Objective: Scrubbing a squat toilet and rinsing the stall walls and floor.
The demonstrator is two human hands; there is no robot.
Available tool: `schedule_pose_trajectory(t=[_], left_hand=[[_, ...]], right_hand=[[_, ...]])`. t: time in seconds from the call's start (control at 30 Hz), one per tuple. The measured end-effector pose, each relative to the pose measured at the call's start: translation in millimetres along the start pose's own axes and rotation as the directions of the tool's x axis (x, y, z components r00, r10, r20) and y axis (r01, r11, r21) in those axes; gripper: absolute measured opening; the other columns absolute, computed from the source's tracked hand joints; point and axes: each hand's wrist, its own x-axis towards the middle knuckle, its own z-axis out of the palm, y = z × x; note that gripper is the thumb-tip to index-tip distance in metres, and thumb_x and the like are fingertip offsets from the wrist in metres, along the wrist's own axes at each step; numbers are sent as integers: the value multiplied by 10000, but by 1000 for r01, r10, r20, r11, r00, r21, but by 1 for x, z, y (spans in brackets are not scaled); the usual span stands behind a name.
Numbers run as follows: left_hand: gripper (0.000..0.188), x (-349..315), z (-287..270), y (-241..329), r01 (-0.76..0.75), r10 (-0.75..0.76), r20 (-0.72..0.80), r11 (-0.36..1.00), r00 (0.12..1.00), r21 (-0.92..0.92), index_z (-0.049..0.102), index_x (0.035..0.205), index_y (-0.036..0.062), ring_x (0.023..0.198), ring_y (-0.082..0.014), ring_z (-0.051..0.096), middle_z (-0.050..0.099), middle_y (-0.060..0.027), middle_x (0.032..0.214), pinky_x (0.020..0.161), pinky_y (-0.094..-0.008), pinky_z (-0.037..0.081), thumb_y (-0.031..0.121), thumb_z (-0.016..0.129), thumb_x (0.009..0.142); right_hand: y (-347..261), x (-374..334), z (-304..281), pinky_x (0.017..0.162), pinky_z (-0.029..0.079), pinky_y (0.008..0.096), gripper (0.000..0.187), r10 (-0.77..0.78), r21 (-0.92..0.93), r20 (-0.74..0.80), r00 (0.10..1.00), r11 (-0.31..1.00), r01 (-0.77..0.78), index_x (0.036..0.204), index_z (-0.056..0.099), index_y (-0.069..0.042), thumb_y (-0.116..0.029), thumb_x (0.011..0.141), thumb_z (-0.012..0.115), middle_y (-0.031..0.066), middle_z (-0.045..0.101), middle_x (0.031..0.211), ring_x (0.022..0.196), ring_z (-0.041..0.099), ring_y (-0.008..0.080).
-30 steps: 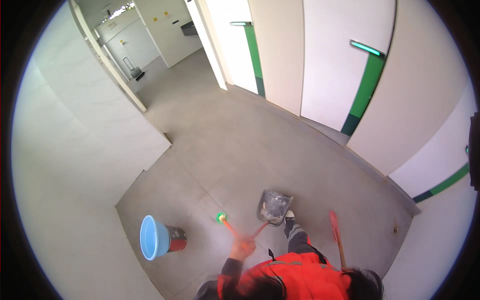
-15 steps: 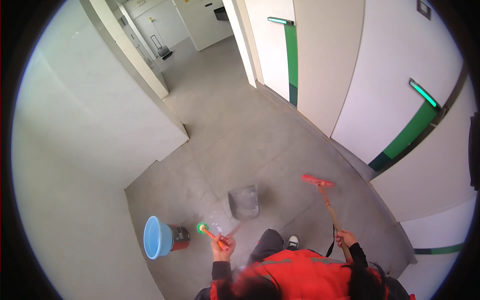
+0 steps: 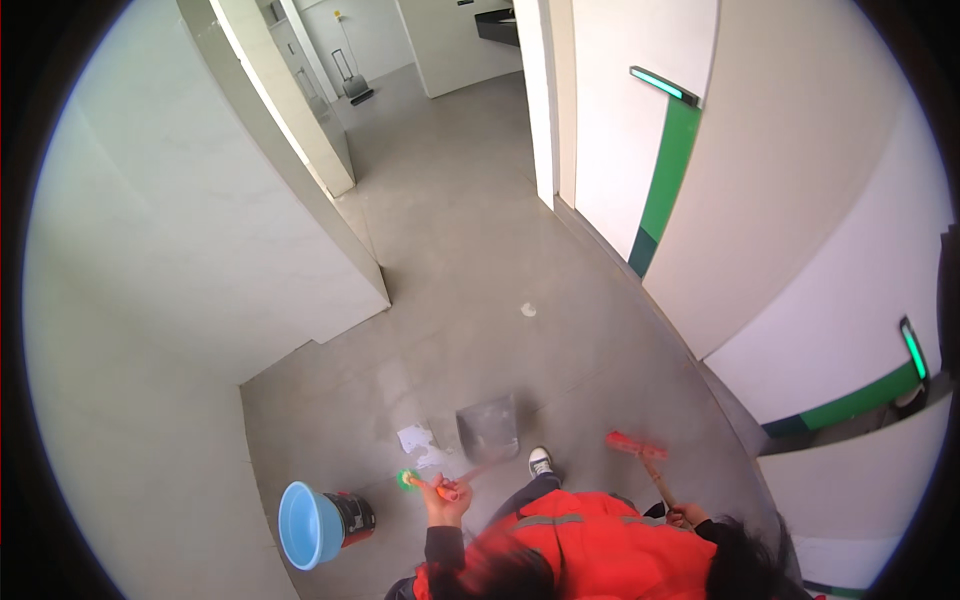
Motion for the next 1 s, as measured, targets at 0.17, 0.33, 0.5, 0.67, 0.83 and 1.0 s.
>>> schedule_pose_trajectory(t=[0.17,0.33,0.5,0.67,0.83,1.0], left_hand=[[203,52,108,17,25,-24,-14,995,1000,100,393,582,84,492,-143,346,345,-14,514,383,-232,259,163,464,755],[207,110,220,30,39,-42,26,993,999,115,386,585,73,508,-147,341,347,-37,551,404,-239,266,158,461,759],[205,178,324,53,86,-89,91,996,992,28,397,587,49,528,-163,342,368,-67,595,434,-243,281,153,470,748],[187,242,427,84,45,-51,129,998,990,48,422,600,37,539,-177,360,397,-89,625,437,-254,287,143,470,746],[201,270,546,106,-8,0,174,999,985,45,419,597,39,534,-177,363,392,-79,599,433,-260,290,149,455,761],[203,346,631,141,8,-20,154,997,988,78,397,605,59,525,-168,379,388,-61,596,430,-258,311,161,439,775]], right_hand=[[-68,18,79,420,343,202,121,128,386,18,992,914,-125,705,309,-33,-108,783,362,11,345,582,442,333,92],[-156,54,134,410,395,216,67,116,518,-91,989,854,-53,740,320,-15,-59,753,370,31,372,598,447,400,100],[-243,120,221,411,406,228,91,139,540,-166,976,841,-28,806,358,-19,-83,746,384,58,403,591,459,436,136],[-318,189,349,415,411,239,78,-210,582,-499,841,638,504,639,392,-58,-26,686,445,45,386,539,483,445,152],[-405,251,508,441,420,239,125,-267,497,-314,911,772,398,601,382,-50,-25,673,481,50,400,556,522,461,164],[-467,286,686,449,414,211,48,-128,565,-119,985,806,174,709,368,-1,10,700,414,45,391,596,504,427,141]])
